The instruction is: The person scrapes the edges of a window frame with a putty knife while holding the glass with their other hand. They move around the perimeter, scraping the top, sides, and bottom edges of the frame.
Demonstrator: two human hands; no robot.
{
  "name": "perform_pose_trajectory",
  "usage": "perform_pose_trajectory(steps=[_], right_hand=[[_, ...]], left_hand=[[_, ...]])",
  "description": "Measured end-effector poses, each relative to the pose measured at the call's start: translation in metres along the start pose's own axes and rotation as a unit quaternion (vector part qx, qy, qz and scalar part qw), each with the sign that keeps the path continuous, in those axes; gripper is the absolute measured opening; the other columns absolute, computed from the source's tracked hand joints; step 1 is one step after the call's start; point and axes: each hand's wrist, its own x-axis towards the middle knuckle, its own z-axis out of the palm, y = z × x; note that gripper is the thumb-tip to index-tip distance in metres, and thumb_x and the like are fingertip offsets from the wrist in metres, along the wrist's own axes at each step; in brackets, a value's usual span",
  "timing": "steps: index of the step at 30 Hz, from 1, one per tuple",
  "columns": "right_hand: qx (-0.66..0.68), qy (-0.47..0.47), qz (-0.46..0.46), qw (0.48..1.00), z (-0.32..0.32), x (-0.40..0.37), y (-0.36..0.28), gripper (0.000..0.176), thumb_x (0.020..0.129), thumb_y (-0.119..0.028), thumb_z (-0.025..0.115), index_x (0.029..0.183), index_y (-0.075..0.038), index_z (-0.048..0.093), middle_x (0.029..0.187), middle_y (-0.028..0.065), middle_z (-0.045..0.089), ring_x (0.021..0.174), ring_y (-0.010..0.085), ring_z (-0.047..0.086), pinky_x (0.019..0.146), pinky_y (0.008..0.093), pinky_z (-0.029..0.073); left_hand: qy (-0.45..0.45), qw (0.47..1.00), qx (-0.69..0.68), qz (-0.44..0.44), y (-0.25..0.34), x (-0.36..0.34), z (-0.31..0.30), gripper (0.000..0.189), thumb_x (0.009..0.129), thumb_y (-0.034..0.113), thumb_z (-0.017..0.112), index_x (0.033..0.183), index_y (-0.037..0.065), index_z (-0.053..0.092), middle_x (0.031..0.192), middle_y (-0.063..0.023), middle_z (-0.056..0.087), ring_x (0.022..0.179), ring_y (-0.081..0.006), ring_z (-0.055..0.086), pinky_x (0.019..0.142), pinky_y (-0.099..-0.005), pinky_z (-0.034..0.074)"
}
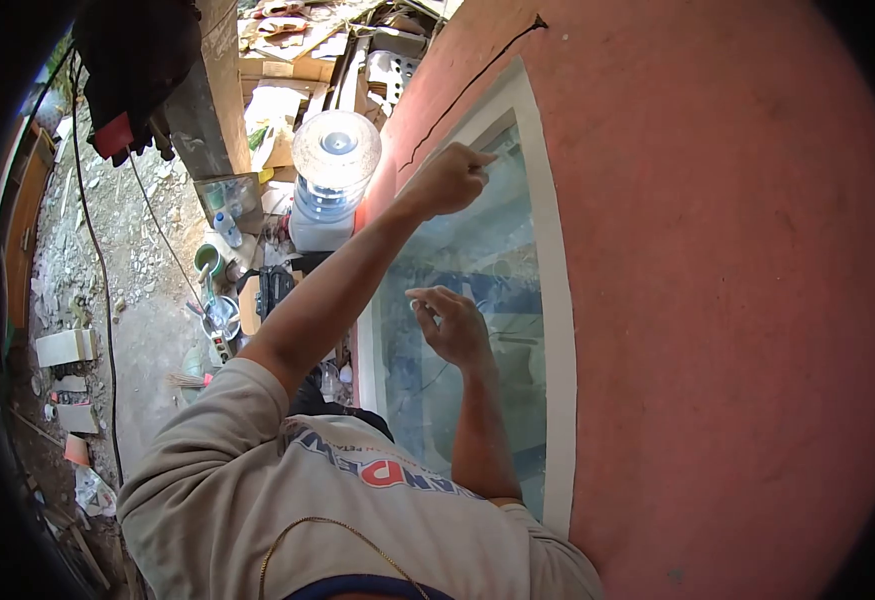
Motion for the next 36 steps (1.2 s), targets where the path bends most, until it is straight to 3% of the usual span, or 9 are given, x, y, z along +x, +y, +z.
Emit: perform_pose_trajectory(steps=[6,9,17,18,23,25,29,32,36], right_hand=[[0.001,0.002,0.009,1.0,0.002,-0.002,-0.002,0.018,0.097,-0.01,0.066,0.114,-0.009,0.072,0.097,0.0117,0.073,0.081,0.0252,0.073,0.075,0.0348,0.058],[0.003,0.007,0.001,1.0,0.001,0.0,0.001,0.018,0.097,-0.01,0.066,0.114,-0.009,0.072,0.098,0.0114,0.073,0.079,0.0249,0.072,0.074,0.0352,0.058],[-0.021,-0.007,-0.002,1.0,-0.002,0.004,0.0,0.019,0.097,-0.01,0.066,0.115,-0.008,0.071,0.097,0.0116,0.073,0.078,0.0245,0.072,0.074,0.0352,0.058],[-0.01,-0.001,-0.003,1.0,0.0,0.003,0.003,0.019,0.097,-0.01,0.066,0.115,-0.008,0.071,0.097,0.0116,0.073,0.078,0.0245,0.072,0.074,0.0351,0.058],[0.003,-0.009,0.01,1.0,0.0,-0.002,0.001,0.019,0.098,-0.009,0.065,0.115,-0.008,0.072,0.099,0.0115,0.074,0.079,0.0243,0.073,0.075,0.0348,0.058],[-0.007,-0.003,0.014,1.0,-0.002,0.0,-0.002,0.019,0.098,-0.01,0.065,0.116,-0.008,0.072,0.098,0.0118,0.074,0.081,0.024,0.073,0.076,0.0346,0.058],[0.005,-0.004,0.021,1.0,0.001,0.002,0.003,0.019,0.098,-0.011,0.065,0.116,-0.009,0.072,0.097,0.0115,0.073,0.08,0.0238,0.073,0.076,0.0349,0.058],[-0.01,0.0,0.016,1.0,0.004,0.0,0.004,0.019,0.098,-0.013,0.065,0.116,-0.009,0.072,0.096,0.0115,0.073,0.079,0.0239,0.072,0.075,0.0356,0.057],[-0.017,-0.011,0.014,1.0,0.0,0.0,0.001,0.018,0.098,-0.012,0.066,0.115,-0.009,0.072,0.095,0.0115,0.073,0.079,0.0242,0.071,0.074,0.0367,0.057]], left_hand=[[0.007,1.0,0.015,-0.012,-0.015,0.021,-0.001,0.054,0.08,0.002,0.05,0.13,0.009,0.069,0.075,-0.024,0.066,0.061,-0.0207,0.061,0.065,-0.0372,0.049],[0.052,0.996,0.053,0.054,-0.011,0.004,0.008,0.053,0.08,0.002,0.051,0.13,0.008,0.069,0.075,-0.0241,0.065,0.061,-0.0208,0.062,0.066,-0.0365,0.05],[-0.017,0.999,-0.032,0.024,0.009,-0.009,-0.008,0.049,0.083,0.002,0.051,0.128,0.007,0.07,0.071,-0.0265,0.06,0.055,-0.0197,0.053,0.06,-0.0377,0.047],[0.01,1.0,-0.013,0.006,0.013,-0.016,0.001,0.051,0.077,0.002,0.05,0.124,0.006,0.072,0.09,-0.0324,0.066,0.085,-0.0431,0.07,0.078,-0.0449,0.053],[0.062,0.998,0.0,-0.01,0.002,0.021,0.009,0.051,0.076,0.003,0.051,0.123,0.006,0.073,0.089,-0.0312,0.067,0.087,-0.0435,0.07,0.079,-0.0479,0.053],[0.037,0.999,0.023,-0.015,0.002,0.033,0.002,0.048,0.082,0.002,0.05,0.126,0.003,0.07,0.068,-0.028,0.059,0.054,-0.0238,0.055,0.059,-0.0396,0.047],[-0.01,1.0,0.013,0.01,0.006,0.003,0.0,0.049,0.081,0.002,0.051,0.125,0.003,0.07,0.071,-0.03,0.06,0.055,-0.0261,0.057,0.06,-0.0403,0.048],[0.061,0.998,0.019,0.014,0.002,0.011,0.008,0.048,0.079,0.003,0.052,0.122,0.003,0.072,0.079,-0.0313,0.064,0.058,-0.0301,0.062,0.061,-0.0429,0.048],[-0.011,0.998,0.061,-0.024,-0.007,0.035,-0.009,0.047,0.079,0.005,0.052,0.121,0.006,0.073,0.081,-0.0307,0.065,0.061,-0.0325,0.064,0.063,-0.0439,0.049]])
